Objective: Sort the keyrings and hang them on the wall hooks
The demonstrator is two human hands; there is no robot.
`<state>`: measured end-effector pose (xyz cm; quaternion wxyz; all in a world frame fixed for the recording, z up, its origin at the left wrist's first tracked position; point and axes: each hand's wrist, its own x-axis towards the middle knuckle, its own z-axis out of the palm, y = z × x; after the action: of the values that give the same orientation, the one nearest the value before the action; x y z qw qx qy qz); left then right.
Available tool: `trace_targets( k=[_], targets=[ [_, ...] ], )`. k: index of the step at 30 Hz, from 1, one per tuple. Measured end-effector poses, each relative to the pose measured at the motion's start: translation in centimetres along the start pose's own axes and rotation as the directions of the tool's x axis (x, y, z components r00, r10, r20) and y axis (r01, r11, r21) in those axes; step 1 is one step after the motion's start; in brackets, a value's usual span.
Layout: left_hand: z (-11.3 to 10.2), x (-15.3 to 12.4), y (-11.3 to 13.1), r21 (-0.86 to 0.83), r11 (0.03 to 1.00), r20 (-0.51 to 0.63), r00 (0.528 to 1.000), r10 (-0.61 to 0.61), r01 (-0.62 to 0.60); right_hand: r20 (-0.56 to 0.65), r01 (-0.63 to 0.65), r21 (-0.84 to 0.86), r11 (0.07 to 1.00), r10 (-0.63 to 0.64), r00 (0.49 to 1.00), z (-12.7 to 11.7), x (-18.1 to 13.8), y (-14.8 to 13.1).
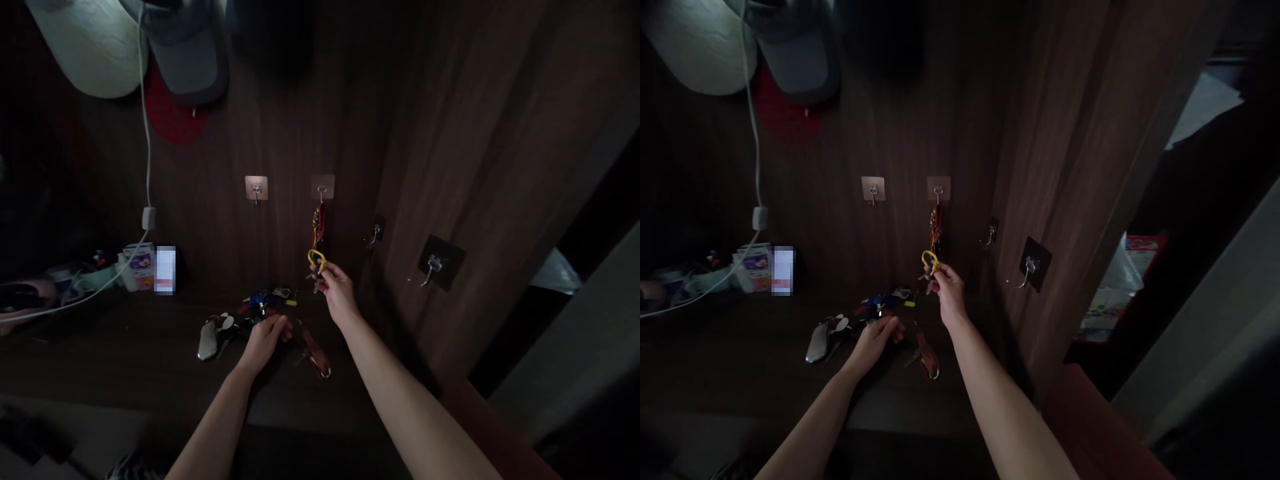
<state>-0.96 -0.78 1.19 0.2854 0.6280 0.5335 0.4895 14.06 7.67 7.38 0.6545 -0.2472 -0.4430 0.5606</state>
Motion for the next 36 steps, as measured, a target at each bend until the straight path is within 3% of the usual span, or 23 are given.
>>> trace_targets(
  k=[7,12,18,25,36],
  targets=[
    [0.0,0.0,0.2,0.018,1.000,-0.004,1.000,0.001,-0.001,-0.029,0.067,0.127,0.990,-0.064,0.998,2.4,4.8,-3.2],
    [0.0,-0.1,0.2,0.020,1.000,-0.002,1.000,0.016,-0.016,-0.017,0.117,0.121,0.986,-0.116,0.993,4.3,8.0,-5.6],
    [0.1,0.0,0.0,0.014,1.000,0.008,1.000,0.017,-0.017,-0.106,0.099,0.088,0.991,-0.090,0.990,5.6,10.9,-6.1],
    [0.1,0.0,-0.2,0.002,1.000,0.016,1.000,0.024,-0.024,-0.200,-0.036,0.040,0.999,0.044,0.979,5.6,11.0,-5.7],
    [0.1,0.0,-0.1,0.000,1.000,0.020,1.000,0.012,-0.012,-0.190,-0.032,0.096,0.995,0.050,0.980,3.7,9.9,-2.9]
  ],
)
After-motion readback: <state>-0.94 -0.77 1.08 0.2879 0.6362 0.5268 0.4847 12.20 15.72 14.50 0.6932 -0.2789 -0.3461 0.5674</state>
